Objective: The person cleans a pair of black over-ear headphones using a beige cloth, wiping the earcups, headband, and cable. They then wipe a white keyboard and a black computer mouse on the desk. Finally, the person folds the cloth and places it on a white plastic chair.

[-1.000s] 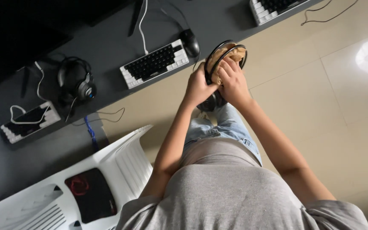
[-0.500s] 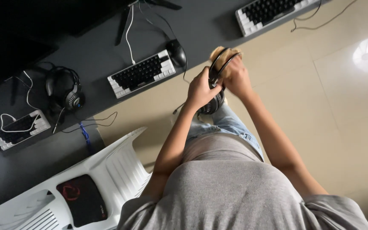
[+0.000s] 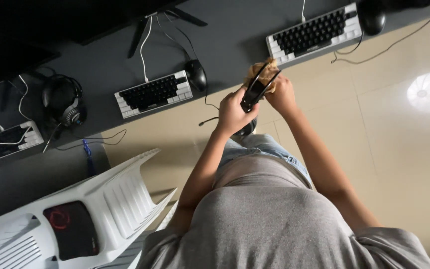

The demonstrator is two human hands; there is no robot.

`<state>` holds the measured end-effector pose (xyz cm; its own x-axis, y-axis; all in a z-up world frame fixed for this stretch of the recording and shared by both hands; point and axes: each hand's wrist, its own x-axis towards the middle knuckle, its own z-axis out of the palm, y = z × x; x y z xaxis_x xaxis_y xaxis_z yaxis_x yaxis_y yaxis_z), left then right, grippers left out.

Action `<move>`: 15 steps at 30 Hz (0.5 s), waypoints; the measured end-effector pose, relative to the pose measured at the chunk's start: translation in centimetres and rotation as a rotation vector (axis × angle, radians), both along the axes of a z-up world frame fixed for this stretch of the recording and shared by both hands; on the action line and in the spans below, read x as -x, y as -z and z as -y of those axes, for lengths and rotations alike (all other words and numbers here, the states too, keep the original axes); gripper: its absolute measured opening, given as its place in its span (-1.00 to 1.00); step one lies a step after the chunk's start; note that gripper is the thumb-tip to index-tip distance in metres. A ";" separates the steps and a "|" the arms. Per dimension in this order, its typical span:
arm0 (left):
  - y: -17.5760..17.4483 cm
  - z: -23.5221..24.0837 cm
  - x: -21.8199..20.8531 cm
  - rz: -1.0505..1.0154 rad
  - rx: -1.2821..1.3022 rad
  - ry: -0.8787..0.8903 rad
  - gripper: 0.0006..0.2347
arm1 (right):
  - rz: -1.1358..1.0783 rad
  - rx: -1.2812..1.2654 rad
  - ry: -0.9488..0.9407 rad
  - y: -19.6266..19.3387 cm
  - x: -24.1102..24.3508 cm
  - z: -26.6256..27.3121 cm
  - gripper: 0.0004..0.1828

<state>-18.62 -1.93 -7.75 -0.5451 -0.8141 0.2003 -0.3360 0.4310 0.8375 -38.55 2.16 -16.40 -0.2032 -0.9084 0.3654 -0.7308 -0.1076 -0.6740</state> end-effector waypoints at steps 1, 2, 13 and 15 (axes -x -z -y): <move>-0.1 0.3 0.3 -0.003 0.005 -0.006 -0.74 | -0.003 0.005 -0.006 -0.8 0.4 0.4 -0.70; -0.1 0.5 0.5 -0.065 0.037 0.000 -0.72 | 0.050 -0.016 -0.006 -1.6 0.6 0.5 -0.68; 1.4 1.2 3.5 -0.400 -0.327 -0.029 -0.74 | -0.041 -0.079 0.022 -1.1 1.7 1.4 -0.81; -2.0 2.2 3.3 -0.464 -0.156 -0.001 -0.68 | 0.107 -0.074 -0.043 -1.7 2.1 2.7 -0.67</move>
<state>-21.88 -4.15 -5.79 -0.4268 -0.8539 0.2978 0.0873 0.2888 0.9534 -40.62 -0.50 -14.69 -0.1980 -0.9407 0.2755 -0.6502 -0.0843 -0.7551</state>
